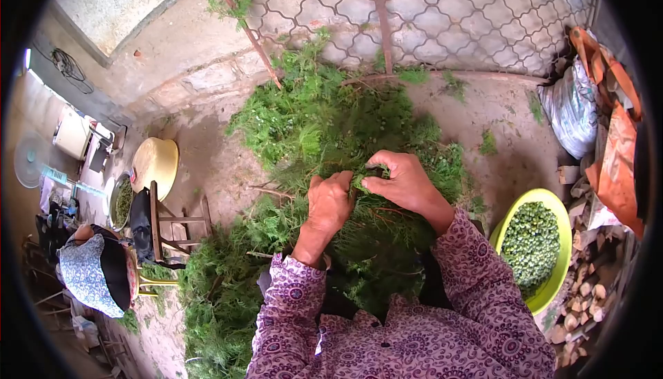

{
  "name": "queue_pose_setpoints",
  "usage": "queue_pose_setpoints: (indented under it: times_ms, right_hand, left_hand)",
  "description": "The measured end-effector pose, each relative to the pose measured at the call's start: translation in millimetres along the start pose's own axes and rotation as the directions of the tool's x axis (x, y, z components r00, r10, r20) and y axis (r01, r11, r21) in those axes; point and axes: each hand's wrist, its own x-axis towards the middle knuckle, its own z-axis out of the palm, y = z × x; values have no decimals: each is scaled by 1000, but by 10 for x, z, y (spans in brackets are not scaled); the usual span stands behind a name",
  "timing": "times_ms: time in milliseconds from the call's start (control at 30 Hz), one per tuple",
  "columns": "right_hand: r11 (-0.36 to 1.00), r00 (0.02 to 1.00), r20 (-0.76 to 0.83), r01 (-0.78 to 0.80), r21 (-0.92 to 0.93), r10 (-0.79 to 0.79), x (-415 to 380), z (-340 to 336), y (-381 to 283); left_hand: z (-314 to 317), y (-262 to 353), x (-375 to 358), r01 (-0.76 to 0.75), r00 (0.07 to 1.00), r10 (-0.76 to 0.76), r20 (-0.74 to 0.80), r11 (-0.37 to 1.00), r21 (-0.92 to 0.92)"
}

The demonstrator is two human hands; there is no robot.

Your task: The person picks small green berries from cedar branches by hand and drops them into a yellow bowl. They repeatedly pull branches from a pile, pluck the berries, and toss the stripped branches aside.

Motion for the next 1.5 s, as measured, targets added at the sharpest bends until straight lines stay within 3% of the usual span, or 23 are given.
queue_pose_setpoints:
  times_ms: [233,300,533,633,700,767,833,900,967,1033,1100,1133,1167,1200,1233,1267,1300,1333,1367,1400,1433,1467,1500]
  right_hand:
    - [993,989,144,39,-109,-23,6,93,74]
    - [996,976,201,-87,32,79,18,107,81]
    - [990,972,223,-92,103,67,-25,103,-86]
    - [954,949,263,-227,194,172,-116,40,-297]
    - [765,834,424,-519,382,354,-229,14,-427]
    - [900,930,323,-284,331,175,-412,36,-602]
    - [718,970,161,-245,652,185,-636,-13,-546]
    - [603,995,-14,-46,797,94,-810,-259,-451]
    - [583,949,-245,88,808,197,-1057,-608,-465]
    - [674,876,-424,170,719,232,-1360,-1036,-510]
    - [823,676,-690,221,524,258,-1738,-1482,-405]
    - [902,582,-792,222,371,183,-1901,-1649,-345]
    - [955,480,-873,209,212,88,-2059,-1821,-248]
    - [999,443,-896,-12,37,39,-2295,-2109,9]
    - [962,415,-909,-241,-129,-18,-2493,-2315,256]
    - [542,476,-842,-651,-532,-255,-2581,-2330,320]
    - [-15,647,-671,-724,-690,-363,-3015,-2717,1047]
    - [226,554,-823,-824,-520,124,-2975,-2549,794]
    - [259,587,-809,-777,-574,-34,-3279,-2585,1164]
    - [301,641,-758,-705,-643,-118,-3374,-2540,1275]
    - [211,543,-826,-834,-509,152,-3323,-2387,1141]
    - [217,535,-794,-844,-490,288,-3252,-2288,1075]
    - [217,616,-756,-787,-577,224,-3270,-2230,1184]
  left_hand:
    - [-3,-35,-54,-122,990,125,-62,991,50]
    - [-24,-41,-58,-142,987,145,-63,989,44]
    - [6,-129,-46,-188,982,188,-16,982,-19]
    - [-43,-118,-56,-255,964,254,-77,967,-8]
    - [-11,-187,-61,-227,972,229,-57,973,39]
    - [-24,-189,-56,-192,979,197,-51,978,86]
    - [-61,-158,-72,-172,971,144,-190,975,-139]
    - [-104,-145,-86,-120,984,87,-154,969,-217]
    - [-64,-165,-112,198,977,-209,50,783,-590]
    - [29,-236,-128,97,988,-155,-20,710,-698]
    - [-77,-197,-142,309,932,-317,175,445,-840]
    - [123,-364,-166,239,946,-275,171,236,-942]
    - [36,-275,-280,221,950,-270,155,234,-947]
    - [-120,-135,-461,239,878,-369,306,-216,-947]
    - [-204,-59,-592,168,790,-379,482,-622,-765]
    - [49,-268,-590,162,794,-378,476,-624,-765]
    - [533,-670,-501,311,883,144,447,-893,-327]
    - [850,-922,-408,545,819,562,121,-826,144]
    - [907,-951,-308,541,824,556,108,-830,140]
    - [918,-949,-157,508,845,533,-43,-826,-243]
    - [948,-953,-21,356,818,545,-185,-732,-581]
    - [991,-945,44,118,749,593,-294,-557,-822]
    - [1109,-961,56,123,752,592,-289,-557,-821]
